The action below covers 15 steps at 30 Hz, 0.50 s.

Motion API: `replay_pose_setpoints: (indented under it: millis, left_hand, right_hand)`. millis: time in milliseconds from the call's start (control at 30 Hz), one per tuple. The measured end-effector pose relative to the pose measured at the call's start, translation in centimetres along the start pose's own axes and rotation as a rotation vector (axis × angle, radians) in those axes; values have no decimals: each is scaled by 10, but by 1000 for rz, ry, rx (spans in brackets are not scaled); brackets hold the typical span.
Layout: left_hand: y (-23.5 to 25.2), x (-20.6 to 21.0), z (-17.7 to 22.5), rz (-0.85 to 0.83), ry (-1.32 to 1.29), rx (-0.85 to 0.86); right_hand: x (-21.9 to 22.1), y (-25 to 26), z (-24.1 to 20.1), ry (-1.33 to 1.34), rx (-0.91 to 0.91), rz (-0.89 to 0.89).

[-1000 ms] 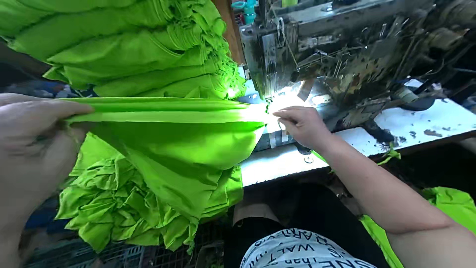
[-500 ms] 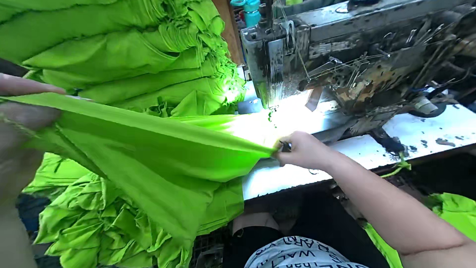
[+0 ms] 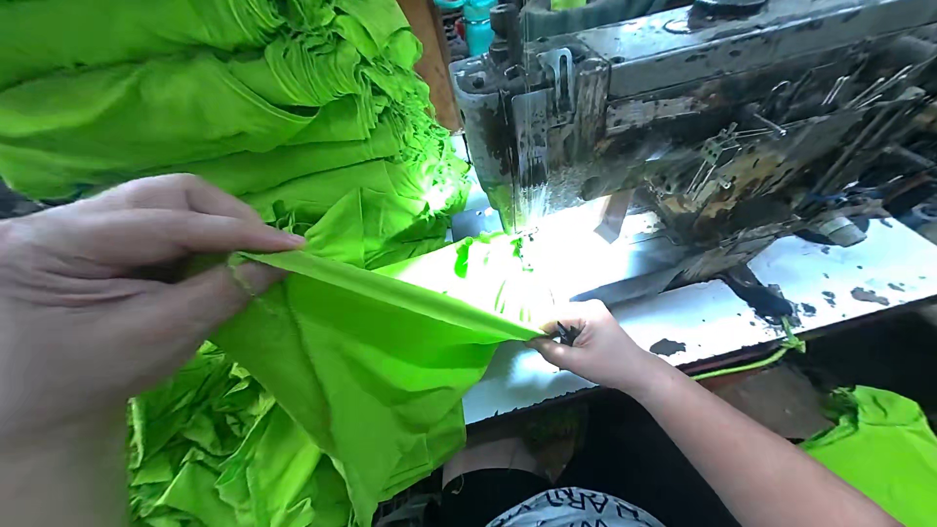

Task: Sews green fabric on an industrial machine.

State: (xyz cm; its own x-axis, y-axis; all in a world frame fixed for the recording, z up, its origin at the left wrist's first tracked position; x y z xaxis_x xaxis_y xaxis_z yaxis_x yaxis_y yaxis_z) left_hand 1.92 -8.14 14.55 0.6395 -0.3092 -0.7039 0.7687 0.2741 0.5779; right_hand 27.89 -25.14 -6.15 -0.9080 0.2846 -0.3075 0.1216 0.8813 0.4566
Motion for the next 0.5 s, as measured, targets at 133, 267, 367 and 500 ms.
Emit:
replay_pose_setpoints:
  millis: [133, 267, 367, 500]
  left_hand:
    - [2, 21, 5, -129, 66, 106]
    - [9, 54, 25, -207, 149, 173]
    - [4, 75, 26, -296, 224, 261]
    - [4, 100, 35, -405, 337, 391]
  right_hand:
    - [2, -3, -1, -13, 0, -12]
    - [3, -6, -2, -43, -2, -19]
    - [3, -8, -3, -84, -29, -21]
    - [2, -9, -5, -144, -55, -44]
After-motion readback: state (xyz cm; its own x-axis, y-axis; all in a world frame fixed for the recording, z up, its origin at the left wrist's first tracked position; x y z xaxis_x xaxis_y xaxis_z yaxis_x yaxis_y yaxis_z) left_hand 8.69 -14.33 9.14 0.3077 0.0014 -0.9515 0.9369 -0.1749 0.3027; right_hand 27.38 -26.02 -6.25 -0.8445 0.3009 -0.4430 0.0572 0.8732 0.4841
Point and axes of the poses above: each hand's wrist, its own y-axis towards the middle knuckle, its own x-axis out of the palm, z = x × y, the point moved 4 cm from there along y, towards the middle knuckle, and after that the axes turned 4 degrees about -y, right-handed, at the moved point
